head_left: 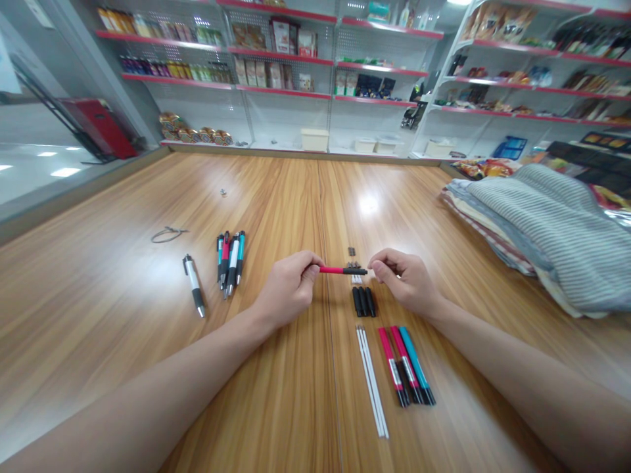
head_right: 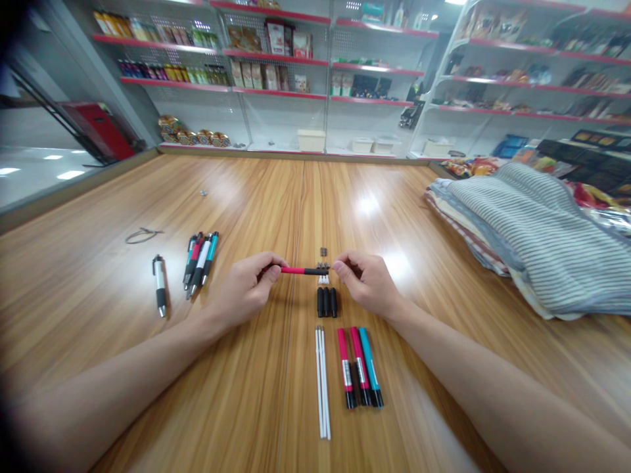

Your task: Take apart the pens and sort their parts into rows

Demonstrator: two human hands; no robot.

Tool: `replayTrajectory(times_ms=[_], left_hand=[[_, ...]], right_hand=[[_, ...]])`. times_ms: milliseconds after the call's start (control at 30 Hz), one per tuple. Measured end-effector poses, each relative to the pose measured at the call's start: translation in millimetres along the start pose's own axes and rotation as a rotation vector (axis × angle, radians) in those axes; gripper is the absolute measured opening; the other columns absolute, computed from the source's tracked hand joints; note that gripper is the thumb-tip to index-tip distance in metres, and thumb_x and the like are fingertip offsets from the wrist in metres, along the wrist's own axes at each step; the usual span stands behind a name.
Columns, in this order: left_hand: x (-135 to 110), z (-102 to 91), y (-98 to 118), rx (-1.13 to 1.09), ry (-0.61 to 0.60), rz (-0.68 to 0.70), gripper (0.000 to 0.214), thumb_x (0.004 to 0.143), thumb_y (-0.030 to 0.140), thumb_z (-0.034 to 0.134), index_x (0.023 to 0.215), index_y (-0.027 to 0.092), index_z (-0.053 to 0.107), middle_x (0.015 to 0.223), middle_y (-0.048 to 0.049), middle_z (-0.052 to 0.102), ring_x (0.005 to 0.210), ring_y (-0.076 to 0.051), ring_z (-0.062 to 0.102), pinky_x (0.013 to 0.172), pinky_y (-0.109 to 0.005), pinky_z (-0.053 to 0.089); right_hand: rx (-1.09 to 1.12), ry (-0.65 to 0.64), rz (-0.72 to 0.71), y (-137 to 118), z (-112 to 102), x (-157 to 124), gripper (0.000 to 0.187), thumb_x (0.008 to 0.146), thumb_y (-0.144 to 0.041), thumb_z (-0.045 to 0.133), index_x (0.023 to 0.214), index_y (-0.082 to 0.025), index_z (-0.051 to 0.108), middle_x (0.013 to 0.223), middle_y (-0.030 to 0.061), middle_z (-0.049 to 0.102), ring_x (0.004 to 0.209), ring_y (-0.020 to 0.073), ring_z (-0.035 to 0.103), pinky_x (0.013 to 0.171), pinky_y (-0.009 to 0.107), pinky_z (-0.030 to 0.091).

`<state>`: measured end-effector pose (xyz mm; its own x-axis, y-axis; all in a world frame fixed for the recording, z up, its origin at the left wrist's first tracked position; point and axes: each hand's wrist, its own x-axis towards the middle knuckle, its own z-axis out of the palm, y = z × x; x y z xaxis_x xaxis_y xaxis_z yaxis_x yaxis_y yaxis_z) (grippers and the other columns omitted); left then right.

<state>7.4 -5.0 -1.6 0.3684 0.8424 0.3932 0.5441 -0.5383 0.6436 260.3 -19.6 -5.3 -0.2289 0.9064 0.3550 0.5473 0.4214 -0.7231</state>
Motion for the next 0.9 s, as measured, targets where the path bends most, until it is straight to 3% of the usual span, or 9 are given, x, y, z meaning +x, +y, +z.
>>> replayTrajectory(times_ms=[133, 233, 400, 900], left_hand=[[2, -2.6, 2, -0.03, 0.047, -0.1, 0.02, 0.091, 0.024, 0.047, 0.088, 0.016, 0.065, 0.065, 0.0002, 0.057, 0.058, -0.013, 0.049, 0.053, -0.025, 0.032], [2, -2.6, 0, -0.067, 0.071, -0.173, 0.021, 0.092, 0.027, 0.047, 0.089, 0.016, 0.065, 0.064, 0.0012, 0.054, 0.056, -0.012, 0.047, 0.052, -0.025, 0.031], [2, -1.3, -4, -0.119, 0.089, -0.213, 0.02, 0.092, 0.03, 0.047, 0.087, 0.017, 0.063, 0.061, 0.0024, 0.048, 0.054, -0.012, 0.043, 0.051, -0.025, 0.029], [4, -1.9, -5, -0.191, 0.094, -0.225, 0.02, 0.091, 0.029, 0.048, 0.085, 0.017, 0.062, 0.062, 0.002, 0.049, 0.055, -0.011, 0.042, 0.05, -0.025, 0.028]], right_hand=[[-0.019, 0.085, 0.018, 4, 3, 3, 0.024, 0.093, -0.039, 0.053, 0.095, -0.018, 0.066, 0.077, 0.0041, 0.066, 0.066, 0.0149, 0.058, 0.058, 0.027, 0.044], [-0.168, 0.133, 0.021, 9, 2, 7, 0.02, 0.09, -0.034, 0.058, 0.094, -0.019, 0.071, 0.081, 0.0048, 0.067, 0.07, 0.016, 0.059, 0.063, 0.029, 0.045], [-0.371, 0.096, 0.038, 16, 1, 10, 0.017, 0.087, -0.028, 0.061, 0.093, -0.022, 0.076, 0.078, 0.0043, 0.063, 0.07, 0.0159, 0.058, 0.066, 0.03, 0.044], [-0.332, 0.042, -0.019, 15, 2, 10, 0.021, 0.085, -0.018, 0.057, 0.102, -0.02, 0.069, 0.092, 0.0063, 0.065, 0.08, 0.0177, 0.061, 0.071, 0.03, 0.049]])
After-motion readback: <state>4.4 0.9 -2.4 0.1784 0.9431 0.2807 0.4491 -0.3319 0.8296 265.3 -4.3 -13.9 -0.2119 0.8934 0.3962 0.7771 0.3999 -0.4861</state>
